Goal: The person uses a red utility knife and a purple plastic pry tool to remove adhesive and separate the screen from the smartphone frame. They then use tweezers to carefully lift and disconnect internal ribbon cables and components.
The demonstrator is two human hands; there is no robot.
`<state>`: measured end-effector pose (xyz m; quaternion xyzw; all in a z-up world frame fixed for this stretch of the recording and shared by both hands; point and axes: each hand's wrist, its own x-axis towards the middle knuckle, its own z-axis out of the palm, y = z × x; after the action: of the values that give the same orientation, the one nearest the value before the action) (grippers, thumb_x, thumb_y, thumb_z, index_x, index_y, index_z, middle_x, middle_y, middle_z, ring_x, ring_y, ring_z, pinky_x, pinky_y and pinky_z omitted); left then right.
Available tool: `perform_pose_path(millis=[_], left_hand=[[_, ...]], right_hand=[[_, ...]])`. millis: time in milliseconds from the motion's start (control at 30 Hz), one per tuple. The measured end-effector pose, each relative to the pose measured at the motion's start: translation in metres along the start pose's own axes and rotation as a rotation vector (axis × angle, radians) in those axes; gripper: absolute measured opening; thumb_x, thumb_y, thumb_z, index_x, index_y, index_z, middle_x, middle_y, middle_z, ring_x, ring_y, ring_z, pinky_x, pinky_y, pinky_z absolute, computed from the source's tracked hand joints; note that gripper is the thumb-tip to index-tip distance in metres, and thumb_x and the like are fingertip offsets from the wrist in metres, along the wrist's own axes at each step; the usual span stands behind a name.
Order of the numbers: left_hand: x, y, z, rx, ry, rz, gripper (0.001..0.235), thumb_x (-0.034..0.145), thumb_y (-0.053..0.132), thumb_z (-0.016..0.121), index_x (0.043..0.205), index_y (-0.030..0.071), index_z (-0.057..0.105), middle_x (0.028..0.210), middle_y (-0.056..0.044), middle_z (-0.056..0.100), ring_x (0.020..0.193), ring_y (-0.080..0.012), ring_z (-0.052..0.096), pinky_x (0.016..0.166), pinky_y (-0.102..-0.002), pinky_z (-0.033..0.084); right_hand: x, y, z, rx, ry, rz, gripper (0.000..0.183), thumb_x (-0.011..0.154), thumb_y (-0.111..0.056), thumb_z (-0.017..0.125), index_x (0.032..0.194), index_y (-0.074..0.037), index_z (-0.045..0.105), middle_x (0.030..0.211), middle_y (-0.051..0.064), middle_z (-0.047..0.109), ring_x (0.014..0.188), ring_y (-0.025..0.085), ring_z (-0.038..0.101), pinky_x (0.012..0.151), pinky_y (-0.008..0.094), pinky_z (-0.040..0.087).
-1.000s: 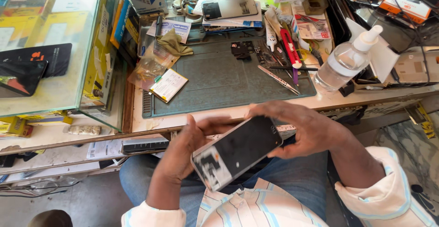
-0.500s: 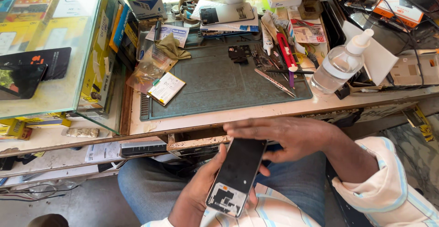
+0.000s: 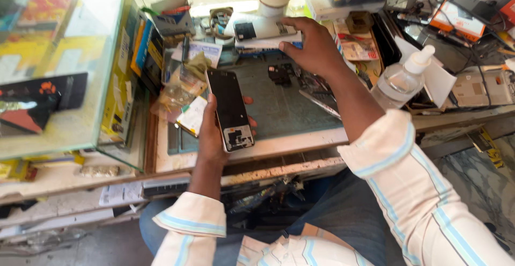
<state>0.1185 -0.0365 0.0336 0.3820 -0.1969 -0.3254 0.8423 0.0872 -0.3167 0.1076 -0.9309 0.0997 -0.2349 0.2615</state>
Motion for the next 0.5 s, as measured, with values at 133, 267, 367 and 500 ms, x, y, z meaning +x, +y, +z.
perform_pose_path(millis=[133, 267, 367, 500], left_hand=[[0.010, -0.002, -0.011, -0.035, -0.007, -0.106, 0.071, 0.104, 0.063, 0.029, 0.128, 0.005, 0.061, 0.103, -0.013, 0.072, 0.071, -0.0230, 0.073, 0.054, -0.037, 0.059], [0.007, 0.000, -0.022, 0.058, -0.076, -0.187, 0.076, 0.103, 0.068, 0.028, 0.126, 0.006, 0.064, 0.084, -0.016, 0.071, 0.069, -0.0234, 0.072, 0.054, -0.035, 0.059], [0.006, -0.001, -0.020, 0.135, -0.070, -0.185, 0.077, 0.103, 0.068, 0.030, 0.127, 0.004, 0.064, 0.090, -0.017, 0.071, 0.073, -0.0228, 0.072, 0.060, -0.036, 0.061], [0.007, 0.001, -0.017, 0.129, -0.056, -0.141, 0.075, 0.100, 0.066, 0.034, 0.130, 0.002, 0.059, 0.116, -0.013, 0.068, 0.082, -0.0214, 0.072, 0.066, -0.038, 0.064]], right_hand=[[0.056, 0.037, 0.017, -0.157, -0.030, -0.114, 0.070, 0.081, -0.033, 0.088, 0.141, -0.009, 0.061, 0.139, 0.023, 0.060, 0.128, 0.040, 0.057, 0.107, 0.046, 0.045], [0.089, 0.063, 0.032, -0.199, -0.188, -0.028, 0.080, 0.075, -0.037, 0.089, 0.143, -0.008, 0.058, 0.141, 0.022, 0.060, 0.131, 0.037, 0.057, 0.110, 0.044, 0.044], [0.100, 0.073, 0.037, -0.187, -0.302, 0.008, 0.084, 0.074, -0.036, 0.089, 0.145, -0.006, 0.056, 0.144, 0.019, 0.062, 0.132, 0.035, 0.059, 0.112, 0.043, 0.045], [0.106, 0.076, 0.033, -0.239, -0.365, 0.047, 0.083, 0.072, -0.035, 0.090, 0.144, -0.008, 0.058, 0.145, 0.020, 0.059, 0.132, 0.036, 0.058, 0.111, 0.045, 0.044]])
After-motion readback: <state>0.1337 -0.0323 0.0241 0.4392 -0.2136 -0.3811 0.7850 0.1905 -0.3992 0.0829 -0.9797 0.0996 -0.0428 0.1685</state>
